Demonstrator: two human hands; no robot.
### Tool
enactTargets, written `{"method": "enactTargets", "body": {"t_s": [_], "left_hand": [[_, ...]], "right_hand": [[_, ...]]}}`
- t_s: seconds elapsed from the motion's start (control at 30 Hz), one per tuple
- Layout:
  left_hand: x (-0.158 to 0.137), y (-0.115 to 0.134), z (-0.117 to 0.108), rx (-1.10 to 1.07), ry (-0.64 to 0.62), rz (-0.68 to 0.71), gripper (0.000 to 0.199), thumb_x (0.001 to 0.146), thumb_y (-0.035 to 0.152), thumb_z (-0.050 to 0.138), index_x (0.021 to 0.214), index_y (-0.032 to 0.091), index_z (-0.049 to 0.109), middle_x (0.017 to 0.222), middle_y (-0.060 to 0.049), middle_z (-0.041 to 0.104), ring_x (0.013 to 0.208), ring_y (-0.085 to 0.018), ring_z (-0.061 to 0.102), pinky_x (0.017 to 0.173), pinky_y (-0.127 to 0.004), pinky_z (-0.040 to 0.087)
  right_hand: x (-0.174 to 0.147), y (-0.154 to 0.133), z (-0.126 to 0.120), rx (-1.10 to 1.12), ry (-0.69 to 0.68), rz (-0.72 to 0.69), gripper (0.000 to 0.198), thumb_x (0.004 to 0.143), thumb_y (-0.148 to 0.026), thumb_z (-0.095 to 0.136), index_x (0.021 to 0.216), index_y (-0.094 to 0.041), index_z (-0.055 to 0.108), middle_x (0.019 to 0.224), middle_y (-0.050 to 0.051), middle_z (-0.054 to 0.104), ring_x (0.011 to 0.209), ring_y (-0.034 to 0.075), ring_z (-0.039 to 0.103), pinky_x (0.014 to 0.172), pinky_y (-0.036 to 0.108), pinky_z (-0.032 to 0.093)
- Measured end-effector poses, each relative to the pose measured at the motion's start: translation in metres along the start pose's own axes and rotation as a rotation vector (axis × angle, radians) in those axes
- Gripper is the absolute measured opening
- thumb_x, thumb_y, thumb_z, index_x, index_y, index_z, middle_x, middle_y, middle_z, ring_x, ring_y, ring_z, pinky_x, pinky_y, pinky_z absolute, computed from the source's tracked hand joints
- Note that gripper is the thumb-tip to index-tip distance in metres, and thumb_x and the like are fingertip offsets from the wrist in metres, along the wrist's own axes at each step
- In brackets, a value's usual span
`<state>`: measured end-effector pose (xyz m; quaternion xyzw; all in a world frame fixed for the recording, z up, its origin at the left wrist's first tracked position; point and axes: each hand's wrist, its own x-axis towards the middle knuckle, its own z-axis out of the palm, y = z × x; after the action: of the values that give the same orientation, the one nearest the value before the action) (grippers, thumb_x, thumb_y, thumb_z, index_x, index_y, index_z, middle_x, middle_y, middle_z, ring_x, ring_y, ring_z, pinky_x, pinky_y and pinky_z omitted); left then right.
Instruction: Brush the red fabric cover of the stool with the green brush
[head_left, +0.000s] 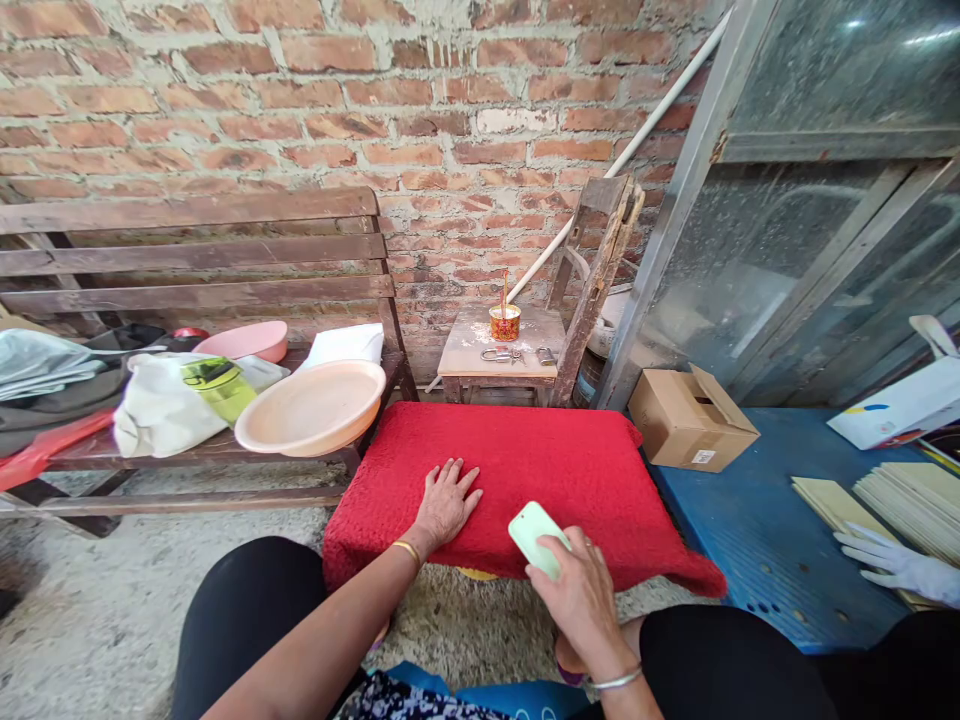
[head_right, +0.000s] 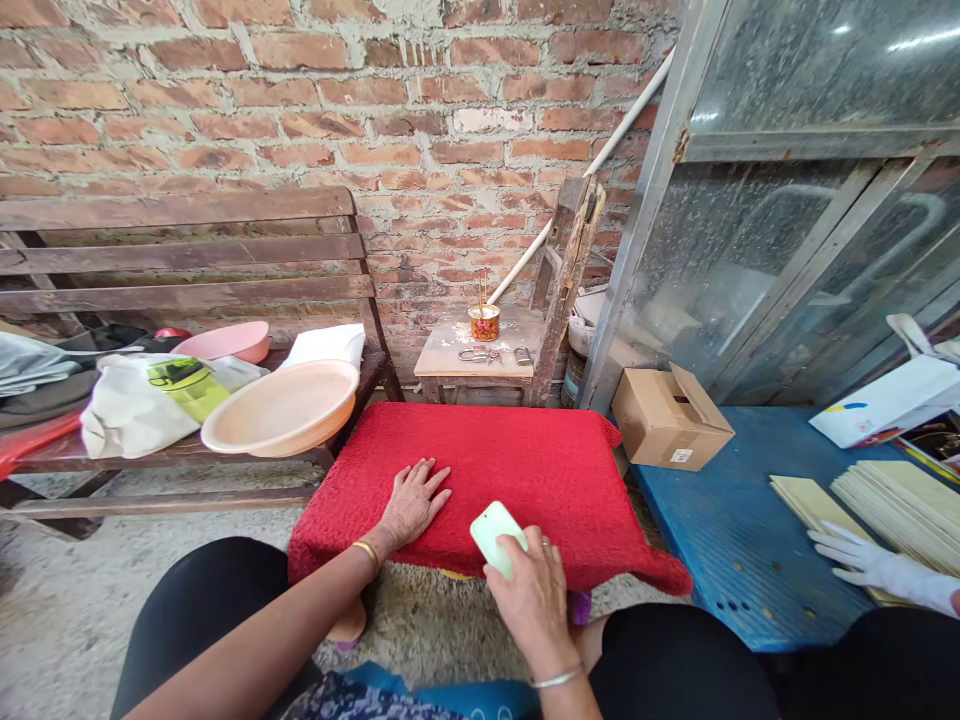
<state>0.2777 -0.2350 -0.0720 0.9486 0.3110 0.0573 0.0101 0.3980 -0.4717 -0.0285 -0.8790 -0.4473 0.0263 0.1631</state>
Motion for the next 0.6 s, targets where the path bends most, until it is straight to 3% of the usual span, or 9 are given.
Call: {"method": "enactTargets", "body": {"t_s": [0.1,0.27,0.33,0.4,0.53,0.6], "left_hand": [[0.000,0.000,0.001,-0.003,-0.004,0.004,0.048,0.099,0.046,0.039,0.141,0.028,0.054,0.150,-0.013,0.047,0.141,-0.030,0.038,0.115,-0.051,0.027],[0.002,0.000,0.006,-0.015,-0.016,-0.005,0.049,0.099,0.049,0.039,0.141,0.029,0.053,0.150,-0.012,0.047,0.141,-0.030,0.038,0.115,-0.052,0.026],[0.002,0.000,0.006,-0.026,-0.019,-0.006,0.049,0.099,0.049,0.039,0.141,0.029,0.053,0.150,-0.012,0.046,0.141,-0.031,0.037,0.115,-0.052,0.025],[0.002,0.001,0.005,-0.046,-0.019,-0.005,0.049,0.098,0.049,0.039,0.141,0.029,0.053,0.150,-0.012,0.046,0.141,-0.031,0.036,0.115,-0.053,0.024],[0.001,0.003,0.002,-0.092,-0.010,-0.019,0.049,0.098,0.049,0.040,0.141,0.030,0.053,0.150,-0.010,0.045,0.141,-0.030,0.034,0.116,-0.054,0.024],[0.000,0.004,0.002,-0.117,-0.013,-0.024,0.049,0.098,0.050,0.040,0.141,0.031,0.053,0.151,-0.010,0.044,0.141,-0.030,0.033,0.117,-0.054,0.023]], "right_hand": [[-0.001,0.010,-0.009,-0.045,-0.096,0.039,0.026,0.085,-0.032,0.060,0.108,-0.034,0.071,0.103,0.002,0.062,0.096,0.025,0.062,0.089,0.036,0.046],[-0.012,0.098,-0.033,-0.186,-0.069,0.371,0.038,0.090,-0.040,0.054,0.121,-0.023,0.067,0.098,0.011,0.061,0.090,0.030,0.063,0.080,0.041,0.049],[-0.010,0.111,-0.035,-0.231,-0.008,0.458,0.040,0.093,-0.046,0.052,0.124,-0.023,0.065,0.101,0.011,0.061,0.092,0.029,0.063,0.081,0.040,0.049],[-0.001,0.098,-0.030,-0.250,0.025,0.420,0.042,0.093,-0.049,0.051,0.124,-0.023,0.064,0.103,0.011,0.061,0.092,0.029,0.063,0.082,0.039,0.049],[0.032,0.036,-0.009,-0.190,-0.036,0.119,0.038,0.093,-0.043,0.049,0.123,-0.026,0.065,0.105,0.010,0.062,0.097,0.029,0.063,0.086,0.040,0.050],[0.044,0.019,-0.001,-0.128,-0.070,0.029,0.037,0.090,-0.040,0.049,0.120,-0.028,0.067,0.105,0.009,0.063,0.098,0.029,0.063,0.087,0.042,0.051]]}}
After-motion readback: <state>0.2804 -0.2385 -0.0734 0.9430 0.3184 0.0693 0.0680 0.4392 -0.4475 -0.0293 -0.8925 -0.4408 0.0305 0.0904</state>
